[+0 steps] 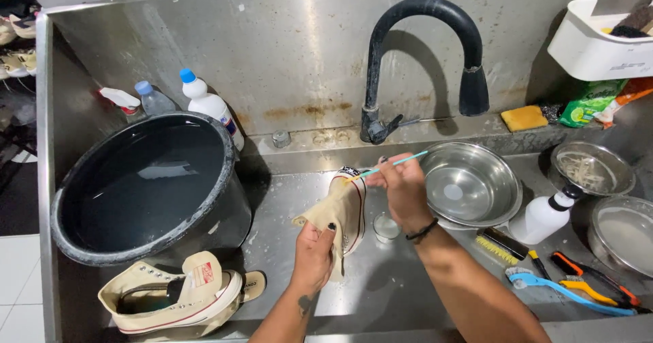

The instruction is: Applying a liquid coating to the canvas of a sneaker using a small brush at a workstation.

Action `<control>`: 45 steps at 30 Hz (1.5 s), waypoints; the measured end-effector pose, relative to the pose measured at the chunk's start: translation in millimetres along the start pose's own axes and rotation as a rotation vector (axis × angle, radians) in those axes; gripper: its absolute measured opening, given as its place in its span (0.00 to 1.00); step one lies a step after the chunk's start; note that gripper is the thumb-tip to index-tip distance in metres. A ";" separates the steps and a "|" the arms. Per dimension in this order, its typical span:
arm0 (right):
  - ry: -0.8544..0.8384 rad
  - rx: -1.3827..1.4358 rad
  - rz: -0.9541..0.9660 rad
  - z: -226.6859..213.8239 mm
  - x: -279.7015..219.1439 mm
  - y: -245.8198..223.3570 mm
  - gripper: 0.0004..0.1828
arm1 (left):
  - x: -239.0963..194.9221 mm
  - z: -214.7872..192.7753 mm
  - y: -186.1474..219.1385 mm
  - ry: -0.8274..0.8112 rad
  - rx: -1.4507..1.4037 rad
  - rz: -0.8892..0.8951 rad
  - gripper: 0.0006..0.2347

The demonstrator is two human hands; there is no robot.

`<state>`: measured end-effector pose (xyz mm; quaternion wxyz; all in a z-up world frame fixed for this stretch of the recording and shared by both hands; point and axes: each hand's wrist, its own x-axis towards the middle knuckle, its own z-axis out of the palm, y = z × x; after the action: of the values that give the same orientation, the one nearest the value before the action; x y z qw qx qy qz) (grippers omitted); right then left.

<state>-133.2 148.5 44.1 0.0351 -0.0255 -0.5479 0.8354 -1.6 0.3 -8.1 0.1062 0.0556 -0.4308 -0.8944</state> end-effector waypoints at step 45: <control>-0.090 -0.018 0.125 -15.2 -1.0 22.0 0.08 | 24.4 -27.7 13.0 0.323 -0.362 0.016 0.13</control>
<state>-131.6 153.5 17.9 -0.0419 -0.0225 -0.5540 0.8312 -18.1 -34.4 -15.4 0.1890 0.1744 -0.2413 -0.9357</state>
